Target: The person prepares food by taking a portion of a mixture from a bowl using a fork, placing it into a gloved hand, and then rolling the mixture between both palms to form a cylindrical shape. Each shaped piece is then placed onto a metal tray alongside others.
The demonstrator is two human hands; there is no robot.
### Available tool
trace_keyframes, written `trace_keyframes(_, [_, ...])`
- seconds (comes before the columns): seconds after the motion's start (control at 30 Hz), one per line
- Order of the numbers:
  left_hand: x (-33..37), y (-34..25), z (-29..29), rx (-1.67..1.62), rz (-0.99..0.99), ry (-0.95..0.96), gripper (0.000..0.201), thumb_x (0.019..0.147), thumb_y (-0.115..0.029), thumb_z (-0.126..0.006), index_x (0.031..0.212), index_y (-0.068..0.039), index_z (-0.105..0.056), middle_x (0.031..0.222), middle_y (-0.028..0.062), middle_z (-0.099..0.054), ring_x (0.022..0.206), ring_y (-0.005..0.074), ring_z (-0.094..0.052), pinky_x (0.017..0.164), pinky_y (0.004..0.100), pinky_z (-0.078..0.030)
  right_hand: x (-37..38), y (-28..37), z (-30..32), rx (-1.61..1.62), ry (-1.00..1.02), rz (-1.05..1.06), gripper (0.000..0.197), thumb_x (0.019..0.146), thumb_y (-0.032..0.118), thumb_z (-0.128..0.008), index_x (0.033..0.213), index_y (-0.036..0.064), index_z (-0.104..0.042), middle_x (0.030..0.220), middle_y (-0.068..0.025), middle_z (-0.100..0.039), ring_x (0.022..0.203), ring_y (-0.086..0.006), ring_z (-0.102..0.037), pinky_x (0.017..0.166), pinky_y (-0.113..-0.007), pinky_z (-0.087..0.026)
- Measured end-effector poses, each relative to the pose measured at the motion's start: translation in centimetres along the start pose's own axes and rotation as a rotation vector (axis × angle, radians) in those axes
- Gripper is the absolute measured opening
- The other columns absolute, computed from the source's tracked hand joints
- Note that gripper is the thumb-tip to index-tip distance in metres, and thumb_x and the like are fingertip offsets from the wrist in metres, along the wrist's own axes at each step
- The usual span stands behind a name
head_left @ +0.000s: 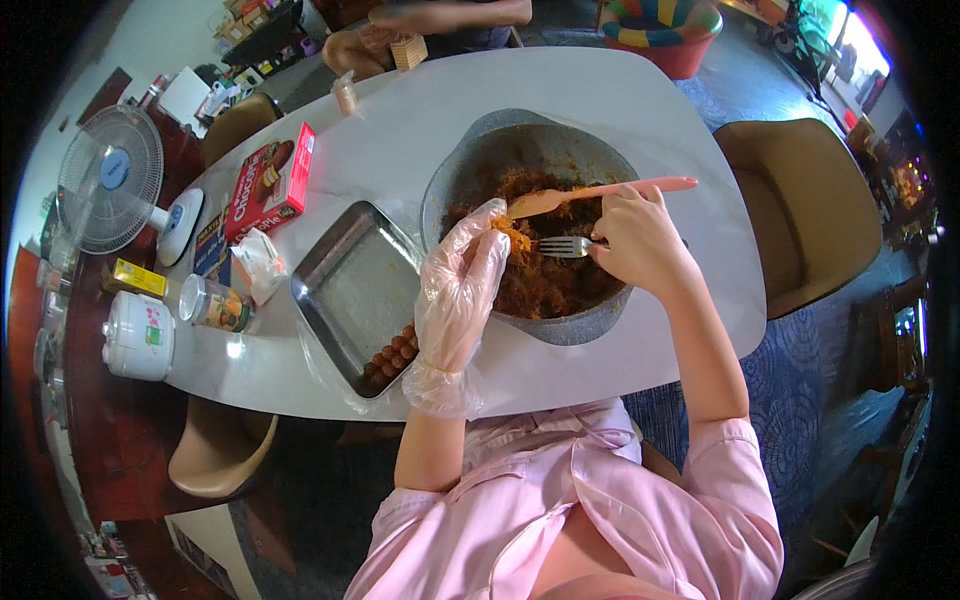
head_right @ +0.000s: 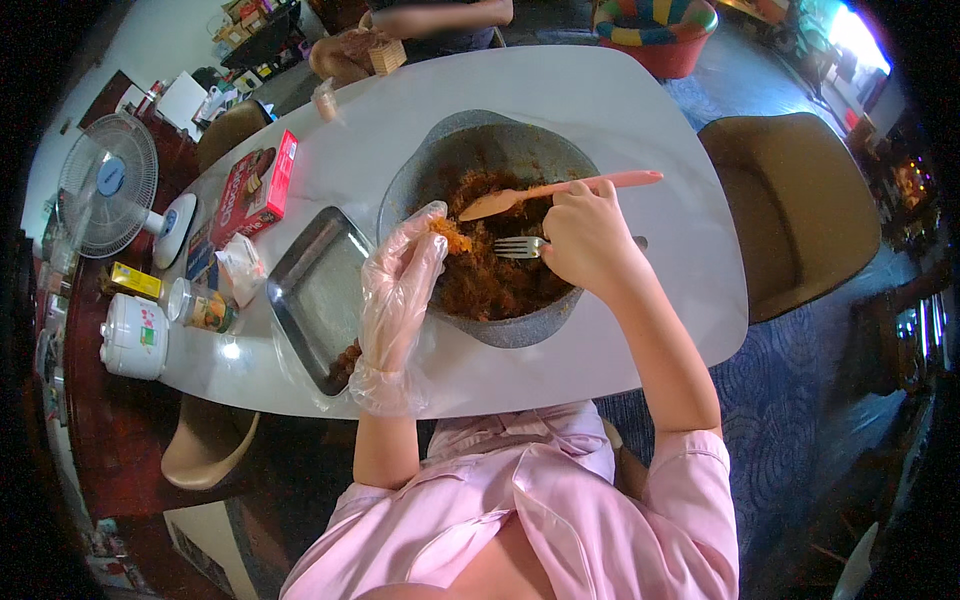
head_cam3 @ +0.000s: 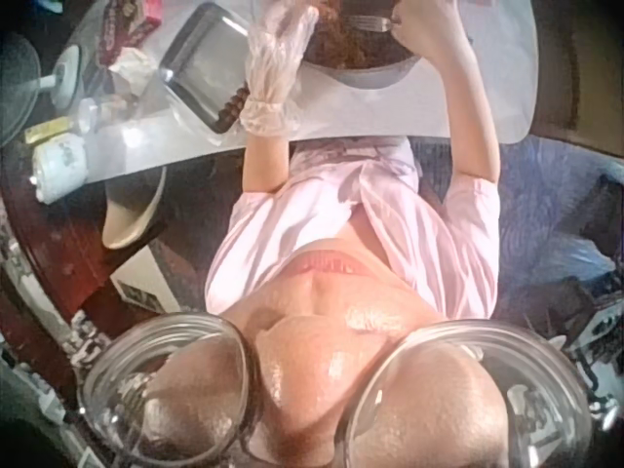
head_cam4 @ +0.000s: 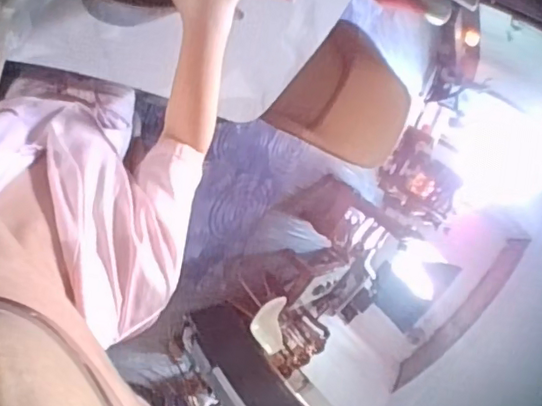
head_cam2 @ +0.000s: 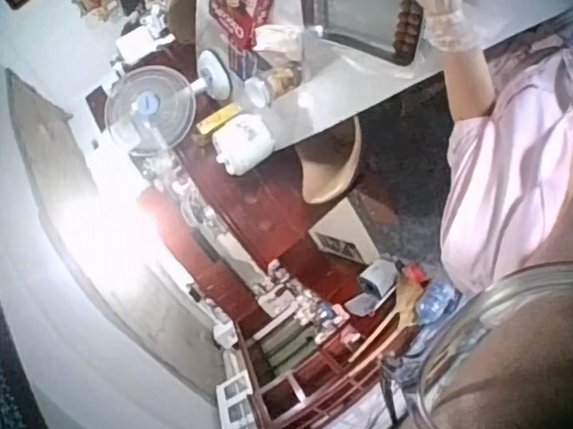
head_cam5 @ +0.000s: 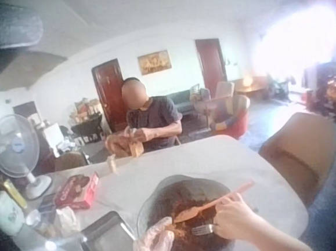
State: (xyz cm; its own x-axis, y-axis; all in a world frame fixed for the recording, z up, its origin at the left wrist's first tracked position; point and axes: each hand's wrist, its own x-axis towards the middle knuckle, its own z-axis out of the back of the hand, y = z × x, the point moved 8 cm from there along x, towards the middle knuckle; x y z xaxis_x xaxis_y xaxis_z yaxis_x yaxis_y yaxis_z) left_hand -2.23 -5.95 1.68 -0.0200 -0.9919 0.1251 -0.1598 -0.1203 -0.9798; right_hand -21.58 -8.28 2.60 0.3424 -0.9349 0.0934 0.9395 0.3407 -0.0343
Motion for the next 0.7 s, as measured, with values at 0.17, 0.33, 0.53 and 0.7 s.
trace_keyframes(0.17, [-0.1, -0.5, -0.3, 0.014, 0.064, -0.014, 0.027, 0.099, -0.013, -0.063, 0.124, -0.003, -0.063, 0.099, -0.0002, -0.065, 0.085, 0.0038, -0.055, 0.074, 0.0180, -0.047, 1.3, 2.1, 5.1, 0.644, -0.188, 0.207, 0.031, 0.077, 0.034, -0.075, 0.094, 0.0079, -0.075, 0.092, -0.0071, -0.068, 0.097, -0.0260, -0.061, 0.092, -0.042, -0.040])
trace_keyframes(0.33, [-0.3, -0.1, -0.2, -0.058, -0.004, 0.033, 0.040, 0.095, -0.029, -0.069, 0.125, -0.004, -0.064, 0.101, 0.0001, -0.067, 0.089, 0.0056, -0.057, 0.075, 0.0217, -0.047, 2.2, 4.4, 6.2, 0.706, -0.325, 0.335, 0.036, 0.072, 0.030, -0.080, 0.099, 0.0087, -0.071, 0.094, -0.0056, -0.067, 0.098, -0.0250, -0.061, 0.092, -0.039, -0.040])
trace_keyframes(0.53, [-1.2, 0.1, 0.4, 0.003, 0.072, -0.017, 0.042, 0.095, -0.029, -0.068, 0.128, -0.003, -0.062, 0.099, 0.0003, -0.065, 0.085, 0.0061, -0.055, 0.078, 0.0215, -0.046, 1.7, 3.9, 5.5, 0.700, -0.309, 0.369, 0.034, 0.070, 0.027, -0.079, 0.098, 0.0080, -0.072, 0.099, -0.0088, -0.065, 0.103, -0.0280, -0.057, 0.097, -0.040, -0.039])
trace_keyframes(0.7, [-0.9, 0.3, 0.2, 0.047, 0.087, 0.013, 0.039, 0.097, -0.025, -0.066, 0.129, -0.003, -0.062, 0.101, 0.0005, -0.065, 0.086, 0.0058, -0.055, 0.079, 0.0215, -0.046, 1.7, 4.1, 4.9, 0.675, -0.318, 0.373, 0.027, 0.070, 0.023, -0.077, 0.091, 0.0068, -0.073, 0.102, -0.0064, -0.064, 0.105, -0.0255, -0.056, 0.096, -0.039, -0.039])
